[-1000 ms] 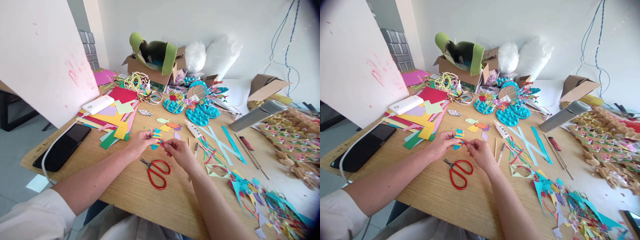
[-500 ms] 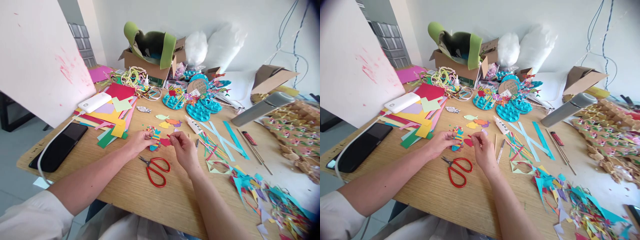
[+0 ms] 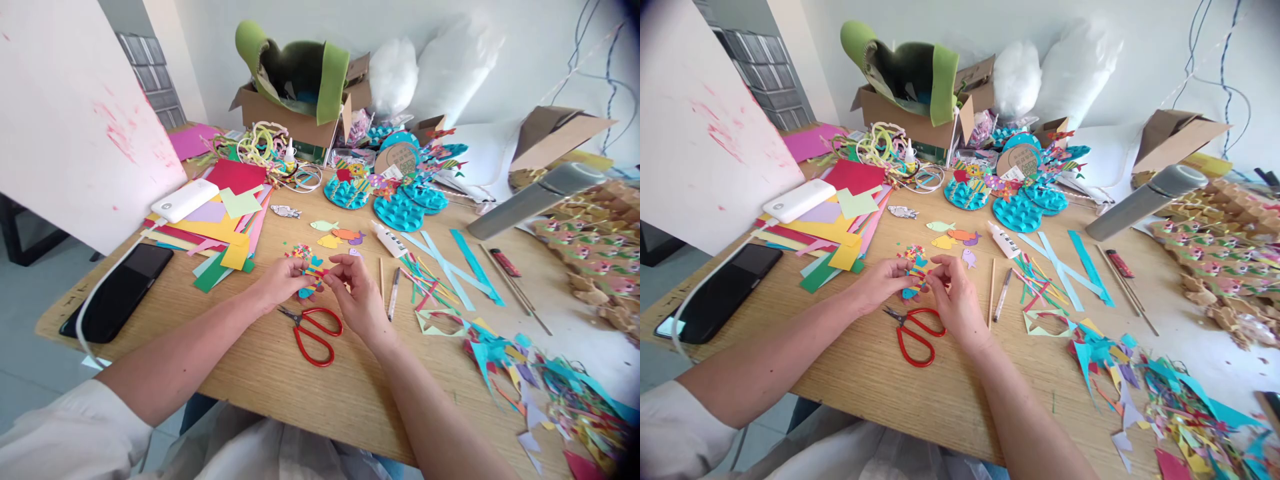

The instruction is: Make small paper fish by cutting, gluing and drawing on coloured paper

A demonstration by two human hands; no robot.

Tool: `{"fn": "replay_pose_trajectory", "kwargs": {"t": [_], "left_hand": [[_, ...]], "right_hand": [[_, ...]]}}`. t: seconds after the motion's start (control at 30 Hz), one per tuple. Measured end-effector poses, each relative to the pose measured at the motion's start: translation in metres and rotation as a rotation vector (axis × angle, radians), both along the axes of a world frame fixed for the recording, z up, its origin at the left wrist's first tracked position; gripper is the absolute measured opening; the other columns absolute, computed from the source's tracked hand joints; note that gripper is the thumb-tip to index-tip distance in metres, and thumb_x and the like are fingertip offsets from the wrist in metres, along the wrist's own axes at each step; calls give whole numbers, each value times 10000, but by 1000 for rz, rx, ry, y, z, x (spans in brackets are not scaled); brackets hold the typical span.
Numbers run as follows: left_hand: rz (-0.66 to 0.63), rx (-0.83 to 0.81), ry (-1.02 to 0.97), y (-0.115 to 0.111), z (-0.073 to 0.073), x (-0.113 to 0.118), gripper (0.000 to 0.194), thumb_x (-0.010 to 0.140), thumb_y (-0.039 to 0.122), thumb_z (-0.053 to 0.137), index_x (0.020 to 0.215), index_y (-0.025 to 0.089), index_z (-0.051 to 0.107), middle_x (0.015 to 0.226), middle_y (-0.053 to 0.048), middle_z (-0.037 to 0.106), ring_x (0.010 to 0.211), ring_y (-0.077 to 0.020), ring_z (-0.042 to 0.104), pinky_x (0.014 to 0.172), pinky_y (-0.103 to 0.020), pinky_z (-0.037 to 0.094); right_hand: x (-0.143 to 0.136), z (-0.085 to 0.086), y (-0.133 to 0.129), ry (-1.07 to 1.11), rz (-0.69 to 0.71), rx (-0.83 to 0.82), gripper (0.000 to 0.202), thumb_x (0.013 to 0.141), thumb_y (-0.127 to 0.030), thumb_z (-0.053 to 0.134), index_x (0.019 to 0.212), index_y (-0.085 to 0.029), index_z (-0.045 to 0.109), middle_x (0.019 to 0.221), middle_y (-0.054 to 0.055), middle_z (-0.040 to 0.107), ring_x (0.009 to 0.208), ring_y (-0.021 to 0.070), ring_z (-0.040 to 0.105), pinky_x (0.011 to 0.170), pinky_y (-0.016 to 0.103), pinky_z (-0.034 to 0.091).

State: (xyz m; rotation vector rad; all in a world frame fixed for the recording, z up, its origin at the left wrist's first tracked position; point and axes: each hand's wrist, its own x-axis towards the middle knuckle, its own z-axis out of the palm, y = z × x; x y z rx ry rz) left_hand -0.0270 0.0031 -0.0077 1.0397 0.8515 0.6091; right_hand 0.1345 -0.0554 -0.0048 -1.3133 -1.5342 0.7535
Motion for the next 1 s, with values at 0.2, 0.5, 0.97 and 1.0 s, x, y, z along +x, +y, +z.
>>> {"fn": "replay_pose_trajectory", "kwargs": {"t": [0.2, 0.5, 0.97, 1.0], "left_hand": [[-40, 69, 43, 0, -3, -1, 151, 764, 228, 720, 887, 142, 706, 833, -85, 763, 538, -134, 683, 423, -174, 444], [-13, 56, 41, -2, 0, 0, 231, 764, 246, 750, 950, 132, 671, 865, -101, 758, 553, -160, 693, 405, -196, 466], [-27, 10, 33, -5, -1, 1, 319, 777, 335, 754, 1015, 139, 669, 937, -126, 755, 672, -217, 734, 431, -231, 527], [-24, 9, 42, -5, 0, 2, 320, 787, 334, 743, 1028, 138, 668, 937, -128, 755, 670, -217, 733, 429, -233, 528]], "right_hand": [[1, 2, 1, -18, 11, 6, 167, 940, -285, 512, 1099, -239, 497, 820, 8, 642, 746, 167, 631, 701, 310, 477], [-3, -3, 1, 70, -48, -29, 190, 908, -300, 582, 1055, -232, 484, 772, 8, 671, 705, 174, 659, 669, 307, 488], [-7, -5, 1, 138, -119, -92, 239, 861, -356, 643, 1010, -235, 500, 778, 18, 692, 692, 190, 680, 649, 316, 503], [-8, -5, 1, 140, -120, -92, 234, 862, -351, 641, 1008, -235, 500, 782, 20, 694, 695, 190, 682, 647, 315, 506]]}}
